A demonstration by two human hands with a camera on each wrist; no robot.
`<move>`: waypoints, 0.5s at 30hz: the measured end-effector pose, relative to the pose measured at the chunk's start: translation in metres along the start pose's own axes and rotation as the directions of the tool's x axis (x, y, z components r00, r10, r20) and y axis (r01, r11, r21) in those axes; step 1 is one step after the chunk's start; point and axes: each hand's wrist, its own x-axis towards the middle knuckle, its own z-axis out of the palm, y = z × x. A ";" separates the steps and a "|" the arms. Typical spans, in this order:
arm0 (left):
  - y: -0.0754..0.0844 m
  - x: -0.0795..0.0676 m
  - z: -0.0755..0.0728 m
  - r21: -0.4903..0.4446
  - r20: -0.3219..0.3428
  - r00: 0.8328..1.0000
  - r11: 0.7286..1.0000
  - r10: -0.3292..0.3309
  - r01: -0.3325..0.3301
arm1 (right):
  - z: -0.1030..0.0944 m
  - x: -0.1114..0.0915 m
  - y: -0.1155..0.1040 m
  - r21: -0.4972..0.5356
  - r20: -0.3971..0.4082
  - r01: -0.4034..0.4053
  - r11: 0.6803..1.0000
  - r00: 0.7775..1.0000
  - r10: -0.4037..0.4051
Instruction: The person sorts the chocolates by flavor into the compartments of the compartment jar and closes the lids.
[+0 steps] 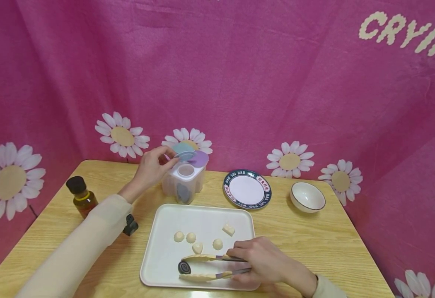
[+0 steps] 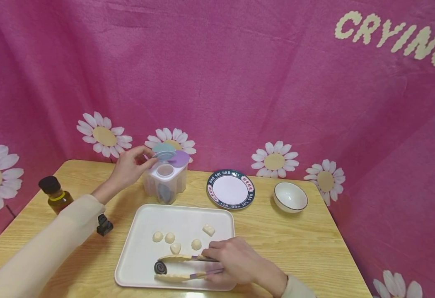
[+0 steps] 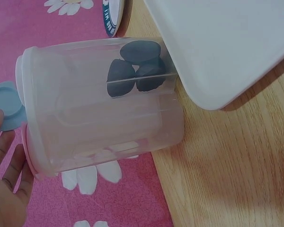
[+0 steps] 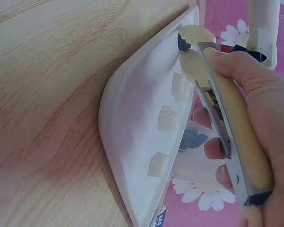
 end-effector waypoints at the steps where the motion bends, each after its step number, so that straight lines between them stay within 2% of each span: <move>1: 0.000 0.000 0.000 0.000 -0.001 1.000 1.000 0.002 -0.002 | 0.000 0.000 0.000 0.002 0.000 0.003 1.000 1.000 -0.003; 6: 0.000 -0.001 -0.001 0.001 -0.002 1.000 1.000 0.011 -0.011 | -0.001 0.000 0.000 0.008 -0.004 0.005 1.000 1.000 -0.005; 11: 0.001 -0.001 -0.001 -0.003 0.007 1.000 1.000 0.007 -0.007 | -0.007 -0.003 0.002 -0.041 -0.083 0.041 0.998 0.996 -0.044; 15: 0.001 -0.001 -0.001 -0.005 0.007 1.000 1.000 0.003 -0.003 | -0.020 -0.002 0.008 -0.084 -0.130 0.040 0.996 0.990 -0.050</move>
